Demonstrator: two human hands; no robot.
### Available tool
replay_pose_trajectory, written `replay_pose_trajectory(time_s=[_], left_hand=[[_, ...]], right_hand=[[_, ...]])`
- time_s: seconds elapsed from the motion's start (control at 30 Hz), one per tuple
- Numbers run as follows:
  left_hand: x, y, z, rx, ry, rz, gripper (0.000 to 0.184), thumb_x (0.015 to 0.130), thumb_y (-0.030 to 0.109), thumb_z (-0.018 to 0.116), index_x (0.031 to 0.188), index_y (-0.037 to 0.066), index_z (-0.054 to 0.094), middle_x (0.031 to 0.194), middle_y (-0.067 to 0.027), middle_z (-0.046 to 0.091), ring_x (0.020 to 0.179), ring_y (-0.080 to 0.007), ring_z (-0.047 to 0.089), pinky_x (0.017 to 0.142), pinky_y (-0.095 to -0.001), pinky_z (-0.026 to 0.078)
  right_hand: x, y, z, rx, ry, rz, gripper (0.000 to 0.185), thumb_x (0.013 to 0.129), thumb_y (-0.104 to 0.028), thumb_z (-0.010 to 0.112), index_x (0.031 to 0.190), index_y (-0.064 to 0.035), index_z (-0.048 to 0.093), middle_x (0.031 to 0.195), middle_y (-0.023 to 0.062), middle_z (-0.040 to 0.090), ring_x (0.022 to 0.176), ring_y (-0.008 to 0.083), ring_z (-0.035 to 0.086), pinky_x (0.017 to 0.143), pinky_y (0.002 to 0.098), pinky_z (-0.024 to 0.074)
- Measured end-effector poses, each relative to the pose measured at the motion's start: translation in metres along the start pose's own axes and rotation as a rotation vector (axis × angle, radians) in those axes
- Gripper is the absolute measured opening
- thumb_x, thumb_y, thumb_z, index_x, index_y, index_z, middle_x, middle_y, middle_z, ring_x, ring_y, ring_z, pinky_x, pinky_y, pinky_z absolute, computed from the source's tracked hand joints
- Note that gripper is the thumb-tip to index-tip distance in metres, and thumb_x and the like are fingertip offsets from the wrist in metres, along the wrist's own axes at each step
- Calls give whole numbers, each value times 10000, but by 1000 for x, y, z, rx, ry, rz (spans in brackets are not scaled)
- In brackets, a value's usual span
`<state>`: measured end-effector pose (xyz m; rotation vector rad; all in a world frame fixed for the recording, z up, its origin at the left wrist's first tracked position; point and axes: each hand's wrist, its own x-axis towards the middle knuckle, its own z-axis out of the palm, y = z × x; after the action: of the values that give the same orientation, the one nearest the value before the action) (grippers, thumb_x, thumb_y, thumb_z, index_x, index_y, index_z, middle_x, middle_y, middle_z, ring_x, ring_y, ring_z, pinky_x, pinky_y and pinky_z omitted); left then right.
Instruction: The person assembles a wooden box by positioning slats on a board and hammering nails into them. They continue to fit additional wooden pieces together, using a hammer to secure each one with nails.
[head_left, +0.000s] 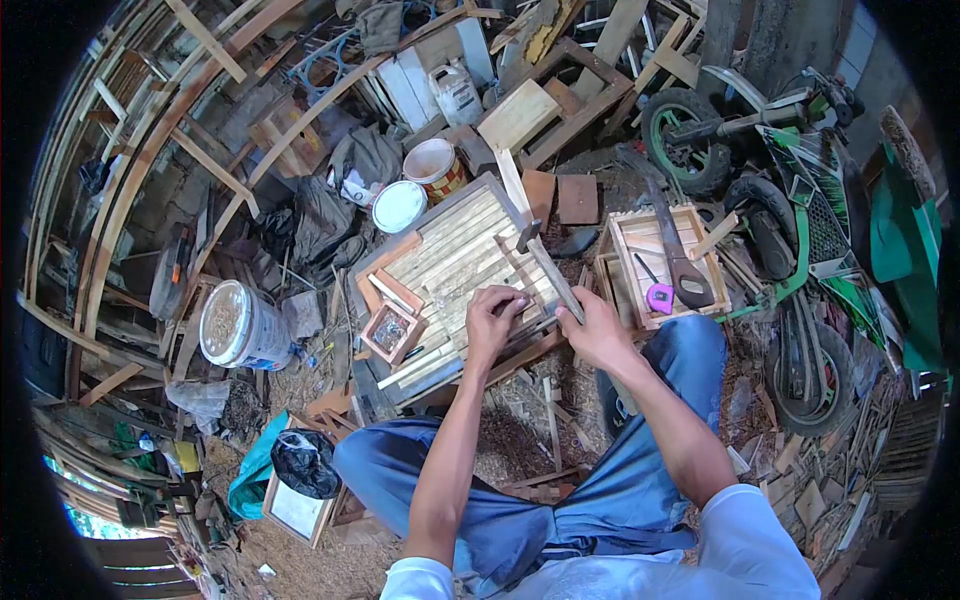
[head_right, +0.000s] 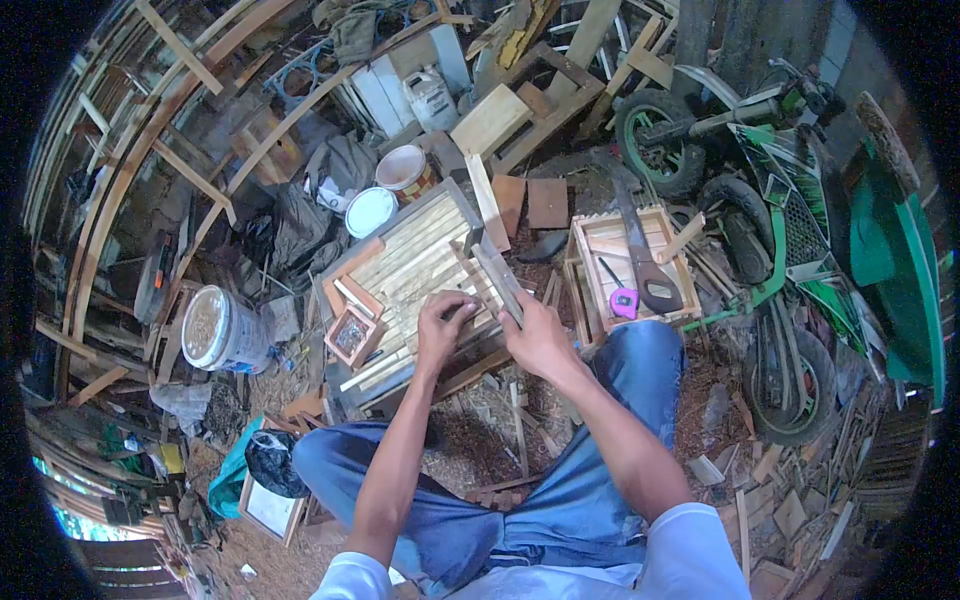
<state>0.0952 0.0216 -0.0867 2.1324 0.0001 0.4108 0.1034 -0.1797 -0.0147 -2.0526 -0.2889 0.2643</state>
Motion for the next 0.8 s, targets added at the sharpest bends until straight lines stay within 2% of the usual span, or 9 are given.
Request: replay_pose_trajectory(time_s=[0.13,0.23,0.27,0.33,0.5,0.57,0.63,0.73,0.8], left_hand=[[-2,-7,4,-87,75,-68,121,855,83,686,940,-2,699,903,-81,700,896,-180,626,843,-307,472],[-1,-21,8,-363,79,-294,132,877,73,668,970,-20,680,902,-72,698,848,-140,628,787,-267,496],[-2,-20,8,-343,95,-275,127,882,67,660,966,-27,679,900,-76,698,807,-140,641,759,-263,513],[-2,-21,9,-261,96,-157,122,879,64,658,960,-24,681,899,-80,699,815,-148,647,768,-271,513],[-2,-23,9,-108,121,-20,138,867,91,658,956,-9,694,898,-105,705,806,-159,657,769,-299,511],[-2,-18,8,-128,127,-52,138,875,106,660,958,1,694,898,-99,710,791,-163,656,751,-302,509],[-5,-10,6,-458,174,-221,148,888,118,657,978,5,688,904,-95,707,813,-164,650,757,-305,504],[-11,-12,-15,-183,332,-156,166,896,125,658,1001,-2,680,913,-84,701,838,-153,641,771,-300,498],[-27,-9,-31,-146,592,-180,151,891,110,667,981,-11,679,886,-84,684,771,-135,619,723,-279,501]], right_hand=[[4,7,10,-20,56,19,337,871,-180,643,1134,19,577,945,264,671,944,440,642,832,475,497],[24,31,39,-37,162,1,344,842,-153,681,1123,19,583,931,242,683,923,428,656,811,461,511],[35,50,58,-13,196,-29,342,833,-141,692,1117,18,586,925,233,686,915,421,661,801,454,516],[34,42,66,57,255,-116,332,809,-97,720,1095,12,592,911,209,694,891,389,679,770,435,524],[34,43,78,73,301,-119,312,791,-63,733,1061,-3,588,886,178,700,861,369,683,768,425,512],[35,42,80,46,330,-170,306,795,-69,732,1056,-3,585,887,173,701,865,366,681,776,423,509],[31,26,76,33,299,-85,323,795,-69,731,1067,11,577,891,165,704,879,342,685,784,409,509],[36,33,77,32,276,-36,347,785,-85,744,1071,14,575,896,150,711,883,318,689,806,396,506],[39,43,81,39,289,-42,349,782,-90,745,1070,11,575,898,149,711,882,319,688,816,397,502]])
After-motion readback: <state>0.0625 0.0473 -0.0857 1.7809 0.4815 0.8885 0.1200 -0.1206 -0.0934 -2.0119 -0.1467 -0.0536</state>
